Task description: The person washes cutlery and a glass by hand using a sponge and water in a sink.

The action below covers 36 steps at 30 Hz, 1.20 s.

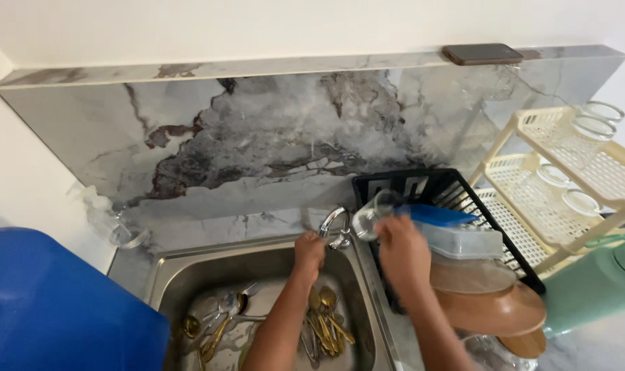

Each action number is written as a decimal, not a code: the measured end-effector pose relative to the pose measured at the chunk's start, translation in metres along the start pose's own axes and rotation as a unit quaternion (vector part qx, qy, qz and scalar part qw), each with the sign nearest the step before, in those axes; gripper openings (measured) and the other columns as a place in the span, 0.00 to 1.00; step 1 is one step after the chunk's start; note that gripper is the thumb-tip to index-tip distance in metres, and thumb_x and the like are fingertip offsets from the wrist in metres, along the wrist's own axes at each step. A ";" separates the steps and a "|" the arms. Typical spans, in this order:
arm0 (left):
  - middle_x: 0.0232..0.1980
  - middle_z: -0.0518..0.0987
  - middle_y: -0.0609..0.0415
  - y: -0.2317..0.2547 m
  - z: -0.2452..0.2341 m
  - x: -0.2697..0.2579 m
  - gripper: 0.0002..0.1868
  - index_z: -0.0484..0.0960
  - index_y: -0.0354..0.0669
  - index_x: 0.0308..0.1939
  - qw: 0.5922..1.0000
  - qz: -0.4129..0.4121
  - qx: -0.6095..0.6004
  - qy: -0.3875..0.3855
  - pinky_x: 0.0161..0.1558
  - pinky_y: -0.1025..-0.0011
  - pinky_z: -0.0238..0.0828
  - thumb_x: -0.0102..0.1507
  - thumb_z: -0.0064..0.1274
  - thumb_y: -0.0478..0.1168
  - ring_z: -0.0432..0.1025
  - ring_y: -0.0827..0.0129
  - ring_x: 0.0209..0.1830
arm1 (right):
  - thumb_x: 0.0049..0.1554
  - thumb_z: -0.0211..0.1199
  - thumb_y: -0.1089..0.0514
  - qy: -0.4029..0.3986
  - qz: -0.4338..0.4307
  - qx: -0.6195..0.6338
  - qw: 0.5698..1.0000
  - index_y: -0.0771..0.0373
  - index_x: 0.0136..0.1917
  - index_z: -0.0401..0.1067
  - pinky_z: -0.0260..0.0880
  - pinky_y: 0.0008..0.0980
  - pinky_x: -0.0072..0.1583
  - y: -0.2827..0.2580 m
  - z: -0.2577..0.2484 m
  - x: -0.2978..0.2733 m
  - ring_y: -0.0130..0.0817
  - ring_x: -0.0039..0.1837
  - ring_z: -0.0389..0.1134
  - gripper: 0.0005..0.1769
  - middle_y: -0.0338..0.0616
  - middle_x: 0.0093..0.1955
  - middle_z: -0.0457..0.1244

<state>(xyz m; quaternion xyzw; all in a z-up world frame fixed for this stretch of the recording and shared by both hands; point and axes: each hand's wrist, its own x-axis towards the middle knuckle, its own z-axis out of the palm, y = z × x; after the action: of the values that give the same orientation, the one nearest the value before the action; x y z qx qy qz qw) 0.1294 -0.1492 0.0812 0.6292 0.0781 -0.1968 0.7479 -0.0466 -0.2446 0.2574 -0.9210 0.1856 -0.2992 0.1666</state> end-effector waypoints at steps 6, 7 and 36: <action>0.25 0.72 0.58 0.008 -0.018 -0.009 0.10 0.75 0.50 0.32 0.976 -0.136 -0.082 -0.149 0.25 0.69 0.64 0.67 0.45 0.44 0.67 0.69 0.22 | 0.59 0.62 0.55 -0.173 0.110 0.390 0.898 0.55 0.37 0.70 0.60 0.30 0.46 0.027 0.097 -0.044 0.29 0.39 0.61 0.08 0.35 0.36 0.62; 0.25 0.72 0.58 0.012 -0.032 -0.018 0.10 0.75 0.50 0.32 0.976 -0.137 -0.080 -0.148 0.25 0.69 0.64 0.67 0.45 0.44 0.67 0.69 0.22 | 0.59 0.62 0.55 -0.173 0.112 0.392 0.897 0.55 0.37 0.70 0.60 0.30 0.46 0.031 0.115 -0.042 0.29 0.39 0.61 0.08 0.35 0.36 0.62; 0.42 0.83 0.48 0.040 -0.039 -0.039 0.28 0.83 0.45 0.38 0.759 0.106 0.633 -0.112 0.43 0.55 0.69 0.68 0.37 0.62 0.77 0.51 0.44 | 0.55 0.70 0.54 -0.505 0.375 0.637 0.445 0.59 0.68 0.70 0.75 0.47 0.61 0.029 0.203 -0.070 0.45 0.66 0.67 0.29 0.51 0.66 0.65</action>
<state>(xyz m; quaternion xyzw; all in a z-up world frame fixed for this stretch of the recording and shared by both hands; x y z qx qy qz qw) 0.1149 -0.0986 0.1238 0.9370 -0.2157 -0.1895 0.1987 0.0187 -0.1991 0.0561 -0.3852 0.1537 0.2759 0.8671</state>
